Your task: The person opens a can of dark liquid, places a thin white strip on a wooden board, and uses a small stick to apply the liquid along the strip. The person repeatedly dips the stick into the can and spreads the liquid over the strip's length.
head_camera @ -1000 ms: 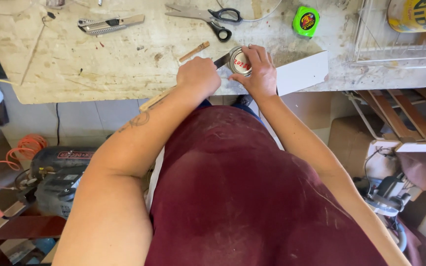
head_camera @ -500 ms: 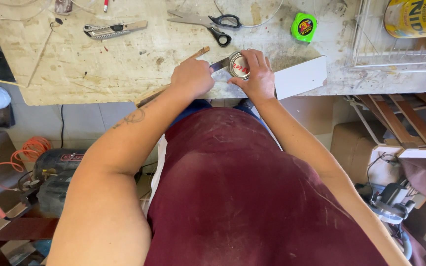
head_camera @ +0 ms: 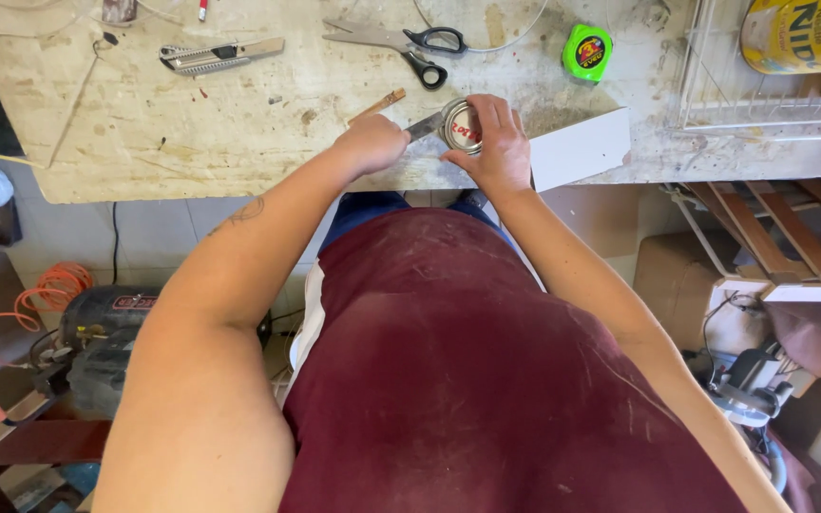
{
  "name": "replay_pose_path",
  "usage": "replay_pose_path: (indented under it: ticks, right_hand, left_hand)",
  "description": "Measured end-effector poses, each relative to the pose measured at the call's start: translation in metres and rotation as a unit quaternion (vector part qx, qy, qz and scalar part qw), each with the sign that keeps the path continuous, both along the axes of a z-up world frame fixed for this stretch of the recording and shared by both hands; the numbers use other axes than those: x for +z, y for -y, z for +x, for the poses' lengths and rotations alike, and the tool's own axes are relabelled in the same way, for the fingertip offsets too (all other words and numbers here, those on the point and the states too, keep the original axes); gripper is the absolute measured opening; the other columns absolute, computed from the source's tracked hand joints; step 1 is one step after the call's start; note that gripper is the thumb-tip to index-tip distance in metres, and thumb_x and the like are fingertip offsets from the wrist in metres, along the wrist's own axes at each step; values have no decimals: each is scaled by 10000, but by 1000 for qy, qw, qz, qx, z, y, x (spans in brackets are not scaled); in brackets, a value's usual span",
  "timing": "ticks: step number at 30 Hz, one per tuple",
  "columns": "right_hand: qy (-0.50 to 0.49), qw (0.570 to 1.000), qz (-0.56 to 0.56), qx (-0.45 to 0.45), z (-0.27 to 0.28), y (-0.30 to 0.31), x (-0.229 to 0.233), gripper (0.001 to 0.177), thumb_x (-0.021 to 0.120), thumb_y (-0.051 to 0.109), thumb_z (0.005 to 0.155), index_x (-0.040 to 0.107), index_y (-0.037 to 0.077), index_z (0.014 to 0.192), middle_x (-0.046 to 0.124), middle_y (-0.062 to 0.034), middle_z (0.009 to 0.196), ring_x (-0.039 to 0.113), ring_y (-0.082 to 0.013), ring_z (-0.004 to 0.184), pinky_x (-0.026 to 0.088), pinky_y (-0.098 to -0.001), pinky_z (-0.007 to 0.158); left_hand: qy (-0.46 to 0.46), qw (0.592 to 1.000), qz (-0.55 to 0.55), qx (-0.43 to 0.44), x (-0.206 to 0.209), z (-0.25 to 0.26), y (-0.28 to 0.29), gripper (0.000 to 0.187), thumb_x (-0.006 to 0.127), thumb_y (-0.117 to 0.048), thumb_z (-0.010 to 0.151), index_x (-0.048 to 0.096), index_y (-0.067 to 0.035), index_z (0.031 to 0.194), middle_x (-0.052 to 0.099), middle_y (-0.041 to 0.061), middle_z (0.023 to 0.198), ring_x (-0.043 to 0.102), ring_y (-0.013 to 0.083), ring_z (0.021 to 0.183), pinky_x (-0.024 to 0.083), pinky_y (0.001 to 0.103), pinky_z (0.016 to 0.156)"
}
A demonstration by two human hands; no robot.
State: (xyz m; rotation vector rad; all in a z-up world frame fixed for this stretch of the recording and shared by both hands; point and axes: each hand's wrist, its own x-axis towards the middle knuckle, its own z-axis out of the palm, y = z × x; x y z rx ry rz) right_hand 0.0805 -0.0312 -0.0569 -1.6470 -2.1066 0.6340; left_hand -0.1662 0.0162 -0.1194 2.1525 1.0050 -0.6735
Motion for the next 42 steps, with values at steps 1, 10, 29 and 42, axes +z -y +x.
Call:
replay_pose_path:
  ticks: [1,10,29,42]
  right_hand:
    - [1,1000,-1,0,1,1,1,973,1088,429,649,553,146,1412,579,-71,1366,605,-363,1138,586,-523,749]
    - [24,1000,-9,1,-2,-2,6,951,1084,407,668,545,142,1406,573,-76,1363,603,-359,1140,581,-509,780]
    - [140,987,-78,-20,-28,-8,33,799,998,206,731,539,208,1385,350,-124,1597,465,-443,1373,594,-607,715]
    - [67,997,19,-33,-45,-3,24,631,973,142,811,644,150,1350,517,-146,1388,592,-418,1212,609,-559,778]
  left_hand:
    - [1,1000,-1,0,49,6,2,311,442,-19,951,725,8,1077,701,221,927,675,406,872,485,497,609]
    - [31,807,-324,492,144,6,-5,134,356,-68,749,427,-159,679,262,26,561,159,152,499,91,345,474]
    - [120,807,175,552,28,-83,-109,167,476,-237,1090,586,-128,1150,693,142,1078,675,396,929,504,573,708]
    - [191,795,371,440,-37,-91,-148,164,765,-150,940,718,-54,1065,712,160,1008,646,393,908,513,522,728]
